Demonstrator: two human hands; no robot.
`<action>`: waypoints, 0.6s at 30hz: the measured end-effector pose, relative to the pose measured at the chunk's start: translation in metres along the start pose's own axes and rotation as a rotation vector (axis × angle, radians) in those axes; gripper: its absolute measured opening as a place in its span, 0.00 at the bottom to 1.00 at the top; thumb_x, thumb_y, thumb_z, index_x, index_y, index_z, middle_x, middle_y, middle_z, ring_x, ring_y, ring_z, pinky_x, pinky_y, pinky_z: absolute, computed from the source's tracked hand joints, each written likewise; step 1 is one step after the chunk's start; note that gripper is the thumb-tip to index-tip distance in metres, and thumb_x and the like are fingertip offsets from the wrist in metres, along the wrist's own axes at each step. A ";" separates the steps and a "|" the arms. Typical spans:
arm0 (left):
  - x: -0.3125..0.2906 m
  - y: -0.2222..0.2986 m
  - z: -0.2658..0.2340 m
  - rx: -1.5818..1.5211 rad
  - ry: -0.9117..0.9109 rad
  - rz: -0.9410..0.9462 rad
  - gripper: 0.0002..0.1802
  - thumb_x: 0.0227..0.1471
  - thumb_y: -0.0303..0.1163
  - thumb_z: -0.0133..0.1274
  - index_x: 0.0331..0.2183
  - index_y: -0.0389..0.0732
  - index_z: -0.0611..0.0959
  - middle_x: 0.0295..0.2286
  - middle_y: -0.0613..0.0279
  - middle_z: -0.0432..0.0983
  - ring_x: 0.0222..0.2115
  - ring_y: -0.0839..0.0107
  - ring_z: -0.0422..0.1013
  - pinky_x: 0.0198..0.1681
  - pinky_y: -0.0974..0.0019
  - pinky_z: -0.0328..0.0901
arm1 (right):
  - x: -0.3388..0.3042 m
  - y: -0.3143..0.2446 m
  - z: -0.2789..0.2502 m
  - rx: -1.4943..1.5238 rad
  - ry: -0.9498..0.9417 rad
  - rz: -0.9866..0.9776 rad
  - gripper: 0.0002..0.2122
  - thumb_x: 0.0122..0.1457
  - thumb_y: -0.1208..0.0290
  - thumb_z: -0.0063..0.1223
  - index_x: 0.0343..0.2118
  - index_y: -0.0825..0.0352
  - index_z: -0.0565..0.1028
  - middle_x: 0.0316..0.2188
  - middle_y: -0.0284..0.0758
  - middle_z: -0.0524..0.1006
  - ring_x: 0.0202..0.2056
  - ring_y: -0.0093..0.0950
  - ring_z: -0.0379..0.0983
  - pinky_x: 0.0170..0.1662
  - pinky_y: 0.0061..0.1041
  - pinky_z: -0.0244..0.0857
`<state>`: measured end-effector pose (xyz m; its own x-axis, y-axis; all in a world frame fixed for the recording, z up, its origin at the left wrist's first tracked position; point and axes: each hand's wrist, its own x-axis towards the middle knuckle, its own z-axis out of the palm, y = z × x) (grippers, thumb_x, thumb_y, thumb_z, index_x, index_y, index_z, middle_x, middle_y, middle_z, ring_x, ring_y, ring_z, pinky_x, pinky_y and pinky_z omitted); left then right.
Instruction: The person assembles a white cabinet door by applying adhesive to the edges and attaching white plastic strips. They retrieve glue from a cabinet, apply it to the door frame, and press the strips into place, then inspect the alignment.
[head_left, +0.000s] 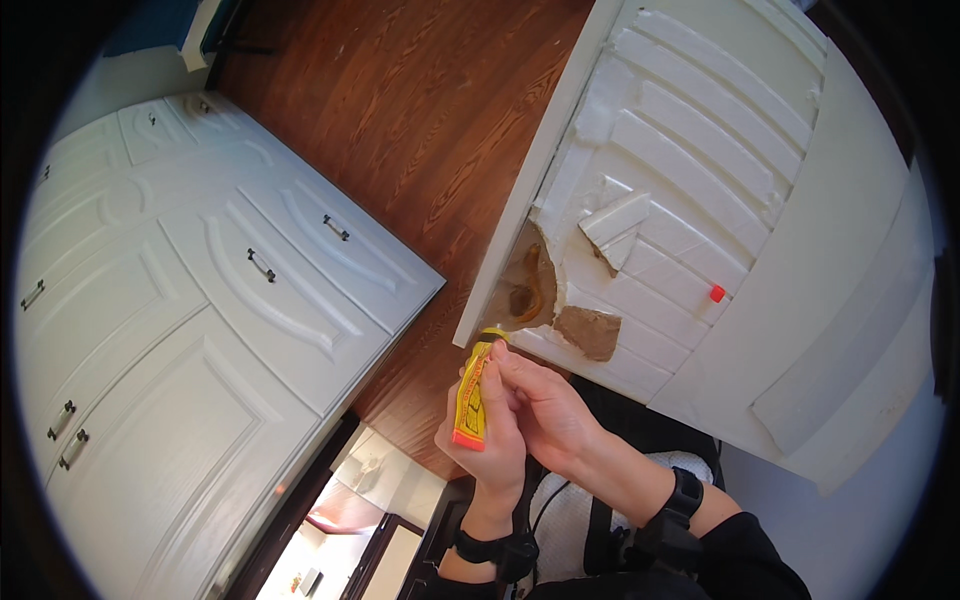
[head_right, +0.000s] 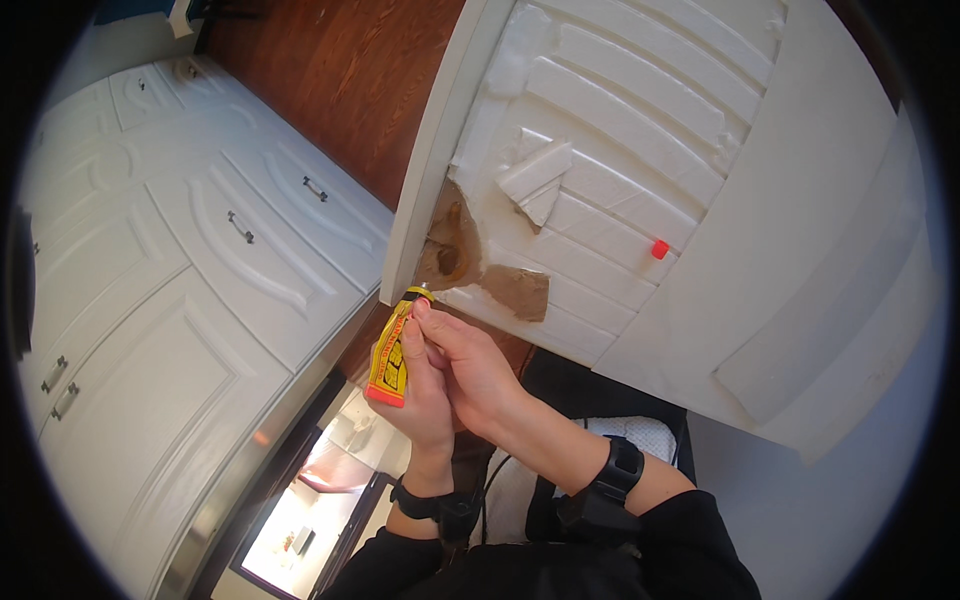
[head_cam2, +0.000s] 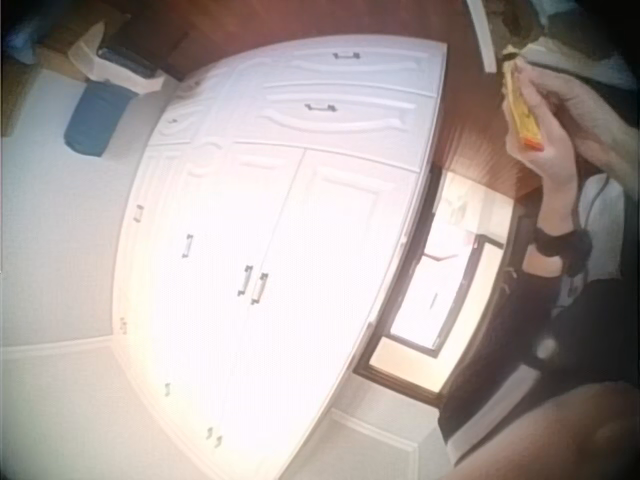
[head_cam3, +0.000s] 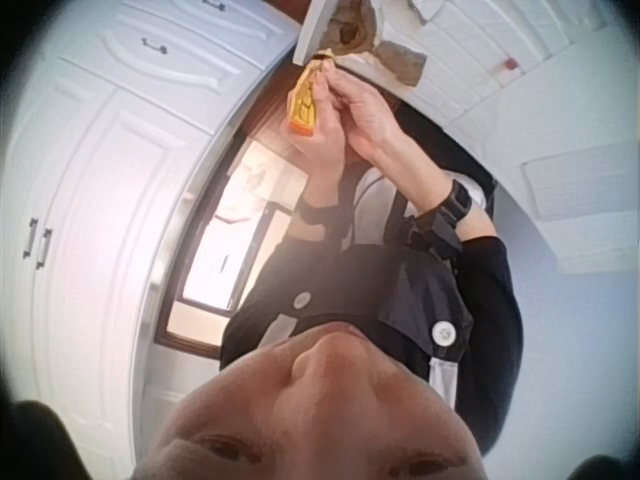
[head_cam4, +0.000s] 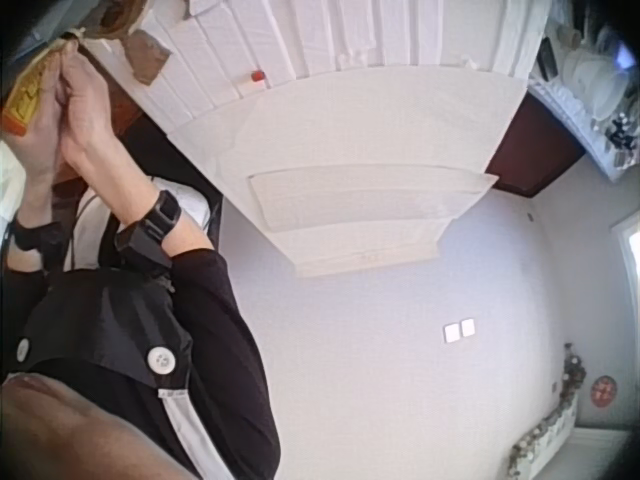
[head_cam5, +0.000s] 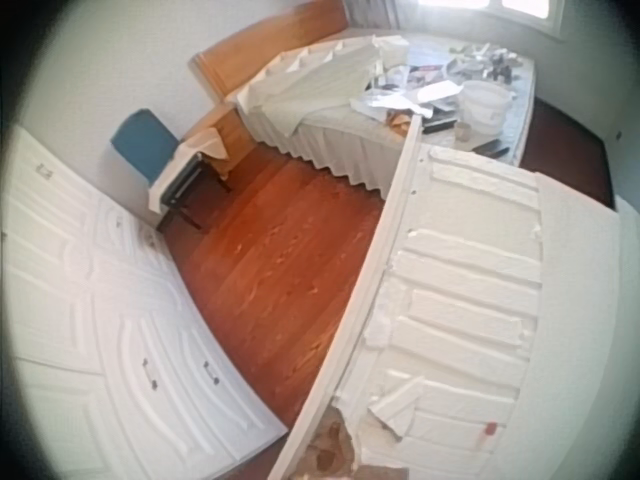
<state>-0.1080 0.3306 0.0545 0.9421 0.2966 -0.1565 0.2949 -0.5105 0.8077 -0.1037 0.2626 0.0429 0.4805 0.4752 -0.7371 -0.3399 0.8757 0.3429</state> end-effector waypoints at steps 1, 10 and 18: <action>0.000 0.000 -0.001 -0.003 0.026 -0.002 0.08 0.55 0.27 0.54 0.34 0.30 0.80 0.22 0.65 0.77 0.20 0.79 0.71 0.24 0.76 0.65 | 0.000 0.001 0.001 -0.011 -0.001 0.003 0.13 0.62 0.61 0.49 0.41 0.66 0.72 0.37 0.32 0.75 0.39 0.21 0.70 0.47 0.23 0.65; -0.002 -0.003 -0.006 0.083 0.018 0.067 0.08 0.54 0.27 0.55 0.33 0.29 0.80 0.26 0.56 0.80 0.25 0.75 0.76 0.28 0.74 0.67 | 0.004 -0.001 -0.007 -0.075 -0.074 0.051 0.15 0.63 0.60 0.48 0.44 0.68 0.71 0.40 0.34 0.74 0.41 0.23 0.70 0.49 0.23 0.65; -0.004 -0.003 -0.007 0.167 -0.043 0.066 0.09 0.55 0.27 0.53 0.34 0.29 0.80 0.26 0.55 0.80 0.24 0.72 0.77 0.27 0.73 0.68 | 0.006 0.003 -0.010 -0.005 -0.009 0.013 0.10 0.62 0.64 0.50 0.40 0.66 0.71 0.37 0.32 0.75 0.38 0.21 0.70 0.47 0.22 0.66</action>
<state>-0.1140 0.3371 0.0564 0.9652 0.2251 -0.1333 0.2513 -0.6558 0.7119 -0.1098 0.2671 0.0330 0.4829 0.4877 -0.7273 -0.3506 0.8688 0.3497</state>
